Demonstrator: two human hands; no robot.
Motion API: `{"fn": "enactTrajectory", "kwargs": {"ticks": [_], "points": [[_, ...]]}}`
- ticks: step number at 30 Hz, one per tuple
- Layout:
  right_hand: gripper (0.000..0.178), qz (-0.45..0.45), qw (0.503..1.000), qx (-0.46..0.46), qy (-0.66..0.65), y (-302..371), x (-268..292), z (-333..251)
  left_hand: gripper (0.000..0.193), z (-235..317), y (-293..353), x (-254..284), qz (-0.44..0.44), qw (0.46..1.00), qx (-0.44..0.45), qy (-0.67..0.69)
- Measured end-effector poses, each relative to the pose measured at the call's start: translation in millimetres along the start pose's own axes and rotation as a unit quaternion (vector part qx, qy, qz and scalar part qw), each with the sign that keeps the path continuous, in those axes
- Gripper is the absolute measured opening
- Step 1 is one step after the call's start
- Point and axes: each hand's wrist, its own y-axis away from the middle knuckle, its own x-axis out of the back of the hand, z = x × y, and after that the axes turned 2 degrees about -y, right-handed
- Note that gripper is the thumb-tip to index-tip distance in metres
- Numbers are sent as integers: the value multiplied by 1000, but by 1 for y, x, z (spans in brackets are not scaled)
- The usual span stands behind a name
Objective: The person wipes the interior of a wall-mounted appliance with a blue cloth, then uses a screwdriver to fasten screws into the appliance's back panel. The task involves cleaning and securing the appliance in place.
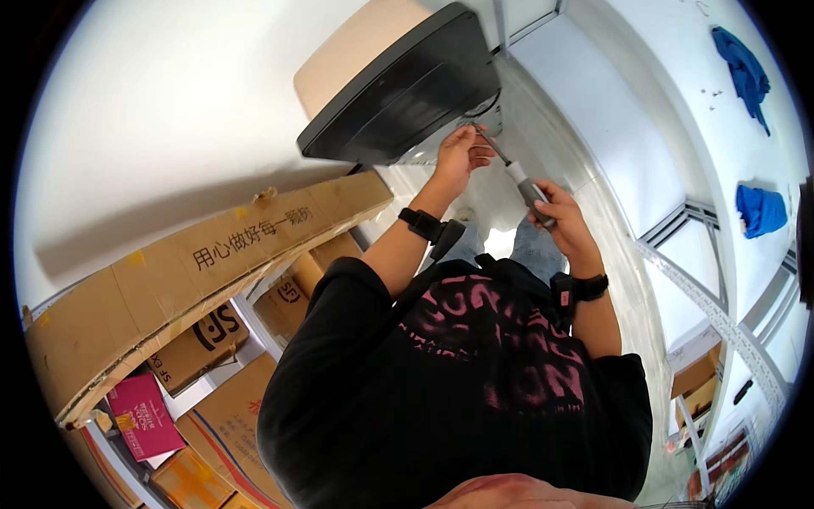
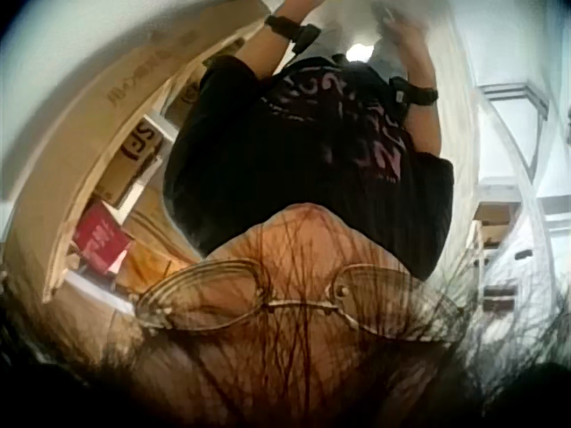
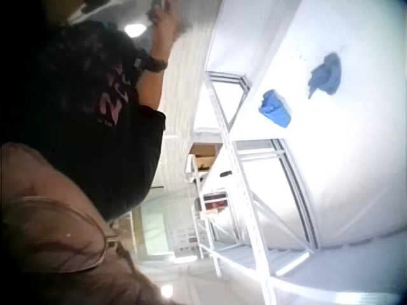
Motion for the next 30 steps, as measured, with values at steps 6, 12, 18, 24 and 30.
{"fn": "enactTrajectory", "kwargs": {"ticks": [6, 12, 18, 24, 30], "points": [[35, -8, 998, -51, -26, -24, -96, 85, 21, 8, 56, 118, 69, 997, -27, 26], [32, 20, 997, -62, -38, -28, -150, 125, 20, 20, 80, 178, 55, 997, -28, 39], [31, 15, 996, -40, -79, -32, -163, 147, 21, 25, 78, 186, 33, 998, -39, 40], [28, 25, 992, -32, -117, -41, -178, 149, 22, 36, 74, 189, 42, 997, -57, 30], [28, 13, 990, -32, -137, -45, -180, 156, 23, 38, 75, 194, 48, 996, -64, 24]]}}
